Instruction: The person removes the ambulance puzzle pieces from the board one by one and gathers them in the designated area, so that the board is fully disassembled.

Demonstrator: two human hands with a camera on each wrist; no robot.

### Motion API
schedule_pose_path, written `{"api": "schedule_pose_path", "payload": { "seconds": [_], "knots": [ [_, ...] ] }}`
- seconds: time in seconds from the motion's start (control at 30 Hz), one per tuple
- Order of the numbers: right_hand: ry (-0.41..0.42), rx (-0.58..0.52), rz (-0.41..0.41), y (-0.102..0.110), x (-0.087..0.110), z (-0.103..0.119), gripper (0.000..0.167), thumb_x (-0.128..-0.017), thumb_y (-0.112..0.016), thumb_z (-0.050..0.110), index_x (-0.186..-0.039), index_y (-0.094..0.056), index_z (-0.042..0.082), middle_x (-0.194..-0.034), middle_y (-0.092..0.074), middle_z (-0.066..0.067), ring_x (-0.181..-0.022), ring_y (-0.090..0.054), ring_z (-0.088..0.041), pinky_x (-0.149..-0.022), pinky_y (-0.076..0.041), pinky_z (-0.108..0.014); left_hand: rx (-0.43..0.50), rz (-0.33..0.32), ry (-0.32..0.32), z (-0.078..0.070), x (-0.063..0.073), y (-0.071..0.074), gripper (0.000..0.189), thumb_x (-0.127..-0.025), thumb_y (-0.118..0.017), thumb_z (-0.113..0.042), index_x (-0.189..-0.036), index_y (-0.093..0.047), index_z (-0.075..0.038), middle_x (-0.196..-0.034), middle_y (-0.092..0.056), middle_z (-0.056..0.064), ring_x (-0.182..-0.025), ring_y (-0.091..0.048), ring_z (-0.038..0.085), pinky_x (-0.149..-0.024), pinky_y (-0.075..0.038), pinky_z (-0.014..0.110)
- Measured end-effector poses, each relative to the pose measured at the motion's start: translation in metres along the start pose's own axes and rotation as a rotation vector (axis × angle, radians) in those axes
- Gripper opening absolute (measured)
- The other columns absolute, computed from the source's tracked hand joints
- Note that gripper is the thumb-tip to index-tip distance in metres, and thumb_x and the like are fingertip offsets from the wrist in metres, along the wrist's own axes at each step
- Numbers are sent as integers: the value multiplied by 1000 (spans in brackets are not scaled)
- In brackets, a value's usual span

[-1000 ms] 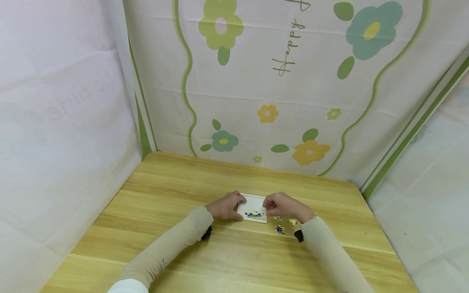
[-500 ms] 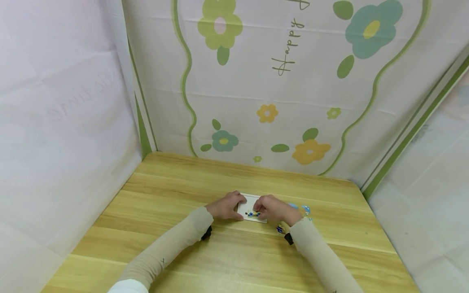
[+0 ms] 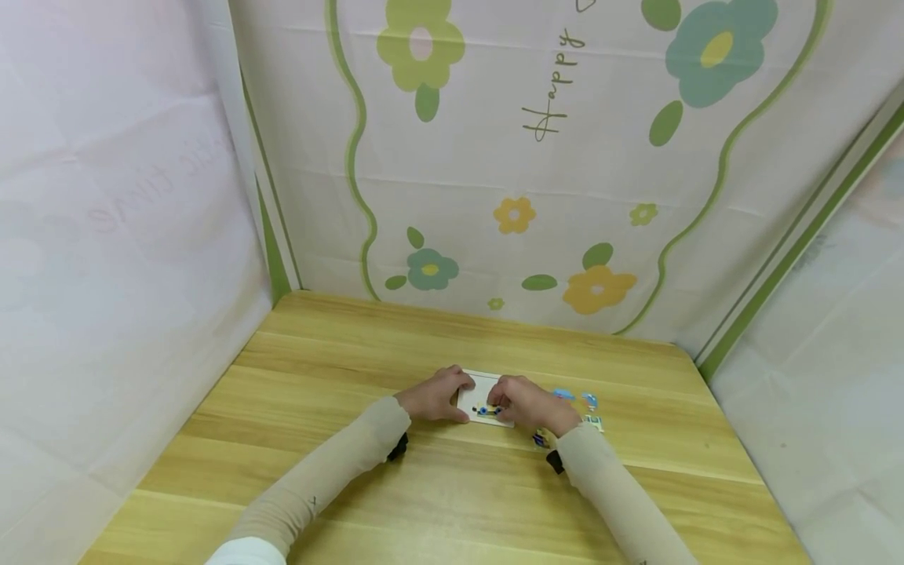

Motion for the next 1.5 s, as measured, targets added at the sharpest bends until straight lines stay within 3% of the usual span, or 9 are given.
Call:
{"api": "schedule_pose_path", "payload": {
  "seconds": [0.3,0.57,0.97,1.07,1.3,1.5],
  "knots": [
    [-40,-99,6,5,-3,3,17,-93,-78,-1,-108,-73,6,-105,-73,-7,-93,-67,-17,-82,-58,-34,-4,-3,-4,-1,1,1,62,-95,-82,-28,-145,-57,-1,-138,-55,11,-118,-50,21,-107,-47,40],
    [30,-128,-40,5,-5,2,7,-101,-68,3,-99,-73,6,-93,-76,-6,-76,-66,-10,-69,-55,-23,-13,9,5,0,2,-1,64,-95,-81,-30,-146,-56,-3,-138,-55,10,-117,-49,19,-106,-46,37],
    [44,-124,-117,16,3,-4,9,-105,-66,9,-97,-71,10,-92,-75,-5,-80,-70,-20,-70,-55,-23,-24,5,32,2,1,-3,62,-95,-81,-31,-146,-57,-6,-139,-54,7,-124,-49,20,-113,-46,39],
    [42,-136,-115,19,9,-9,10,-105,-64,8,-97,-71,9,-91,-75,-8,-77,-68,-20,-69,-54,-24,-26,4,34,1,1,-2,62,-95,-81,-31,-146,-57,-6,-140,-53,7,-125,-49,21,-113,-46,39],
    [52,-122,-149,23,36,-28,13,-107,-62,10,-97,-70,10,-86,-72,-7,-67,-56,-3,-62,-52,-25,-13,10,15,-1,5,-2,62,-96,-81,-28,-147,-55,-4,-140,-52,9,-125,-48,22,-113,-45,41],
    [19,-98,-169,31,67,-47,12,-106,-63,8,-97,-70,12,-86,-71,-4,-68,-58,-5,-62,-52,-24,4,1,3,1,4,-2,62,-96,-81,-27,-147,-55,-3,-140,-52,9,-124,-47,22,-113,-44,42]
  ]
}}
Point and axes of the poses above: each hand's wrist, its own x-axis away from the middle knuckle, its own y-axis out of the back of the hand, z = x × y, the point moved 3 cm from there along -x, towards the middle knuckle
